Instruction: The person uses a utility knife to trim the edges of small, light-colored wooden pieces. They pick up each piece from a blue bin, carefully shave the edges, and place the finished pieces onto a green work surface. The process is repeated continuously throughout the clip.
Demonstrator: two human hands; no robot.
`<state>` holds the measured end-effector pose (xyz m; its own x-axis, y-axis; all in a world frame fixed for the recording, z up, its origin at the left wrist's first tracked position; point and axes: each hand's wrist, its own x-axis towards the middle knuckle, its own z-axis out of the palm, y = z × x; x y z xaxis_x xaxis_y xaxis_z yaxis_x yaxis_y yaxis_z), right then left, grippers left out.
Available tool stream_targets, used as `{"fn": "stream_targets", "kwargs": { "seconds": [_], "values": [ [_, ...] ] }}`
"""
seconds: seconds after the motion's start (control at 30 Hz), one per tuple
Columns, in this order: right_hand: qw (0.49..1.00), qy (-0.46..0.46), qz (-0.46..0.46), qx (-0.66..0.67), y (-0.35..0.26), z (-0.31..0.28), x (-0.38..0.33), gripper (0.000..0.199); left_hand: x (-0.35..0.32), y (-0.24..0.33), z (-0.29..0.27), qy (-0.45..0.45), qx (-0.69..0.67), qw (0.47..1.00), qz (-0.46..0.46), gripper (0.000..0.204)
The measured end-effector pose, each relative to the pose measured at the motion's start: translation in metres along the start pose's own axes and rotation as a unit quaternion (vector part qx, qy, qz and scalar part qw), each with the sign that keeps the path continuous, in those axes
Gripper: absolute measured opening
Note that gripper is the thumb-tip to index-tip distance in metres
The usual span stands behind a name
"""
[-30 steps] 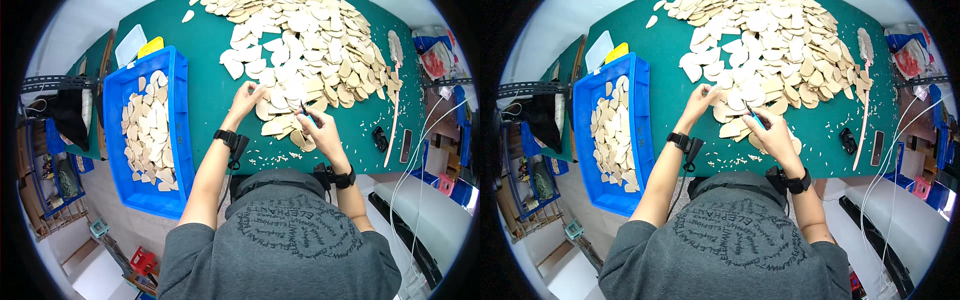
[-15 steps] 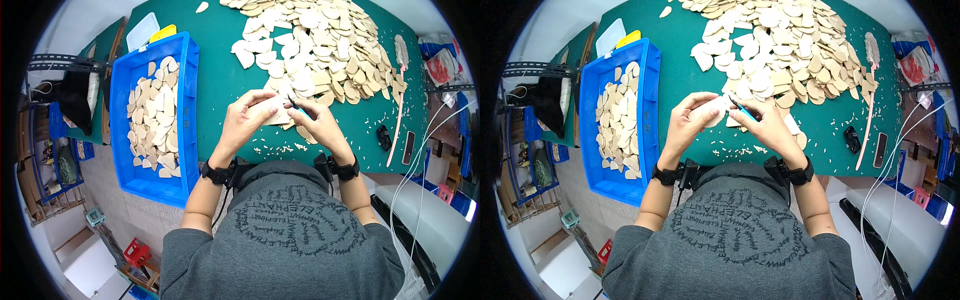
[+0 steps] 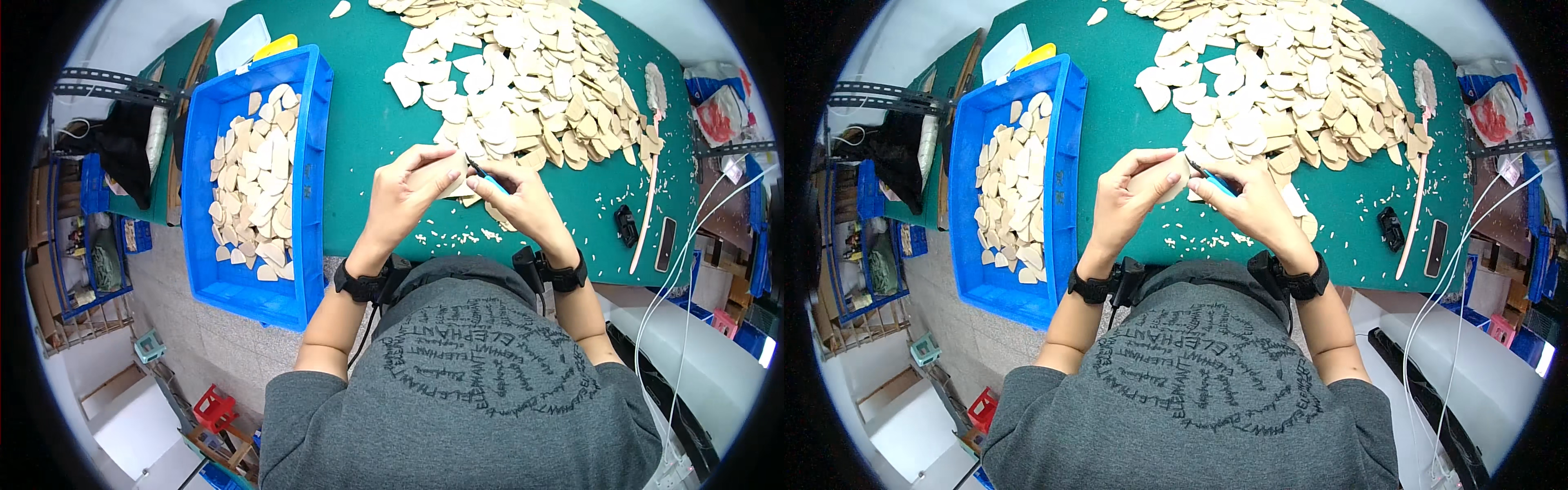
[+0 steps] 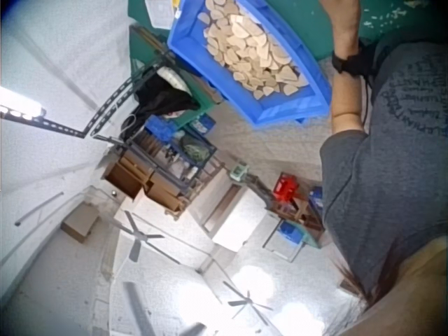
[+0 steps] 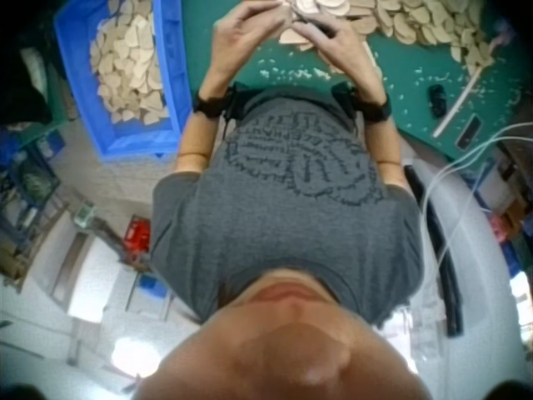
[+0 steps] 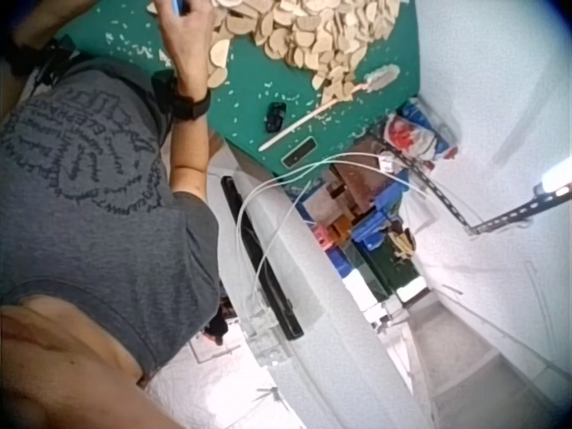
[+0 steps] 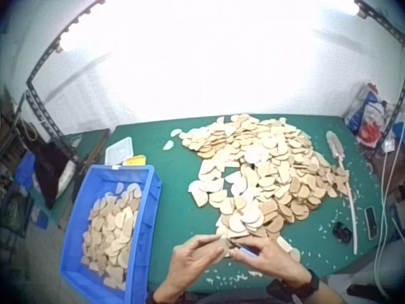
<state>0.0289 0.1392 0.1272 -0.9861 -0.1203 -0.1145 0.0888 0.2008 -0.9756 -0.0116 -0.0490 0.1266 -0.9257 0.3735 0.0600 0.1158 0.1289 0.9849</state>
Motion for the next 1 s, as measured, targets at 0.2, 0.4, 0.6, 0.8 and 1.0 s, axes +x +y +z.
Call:
{"fn": "stream_targets", "kwargs": {
  "seconds": [0.2,0.4,0.6,0.8,1.0],
  "values": [
    [0.998,0.008,-0.013,-0.056,-0.004,-0.002,0.000,0.028,-0.002,-0.002,0.002,0.004,-0.007,1.000,-0.014,0.028],
    [0.999,0.000,0.035,-0.009,0.000,0.000,0.001,0.032,-0.001,0.000,0.003,0.022,-0.032,0.998,-0.049,0.025],
    [0.995,0.049,0.079,0.035,0.014,-0.005,0.006,0.025,-0.002,-0.010,-0.040,0.150,-0.015,0.983,-0.109,0.028],
    [0.985,0.095,0.136,0.055,0.041,-0.027,0.004,0.027,0.018,-0.067,-0.120,0.427,0.441,0.788,0.057,0.035],
    [0.984,0.113,0.123,0.054,0.039,-0.025,0.007,0.025,0.078,-0.150,0.017,0.089,0.374,0.923,-0.028,0.044]
  ]
}}
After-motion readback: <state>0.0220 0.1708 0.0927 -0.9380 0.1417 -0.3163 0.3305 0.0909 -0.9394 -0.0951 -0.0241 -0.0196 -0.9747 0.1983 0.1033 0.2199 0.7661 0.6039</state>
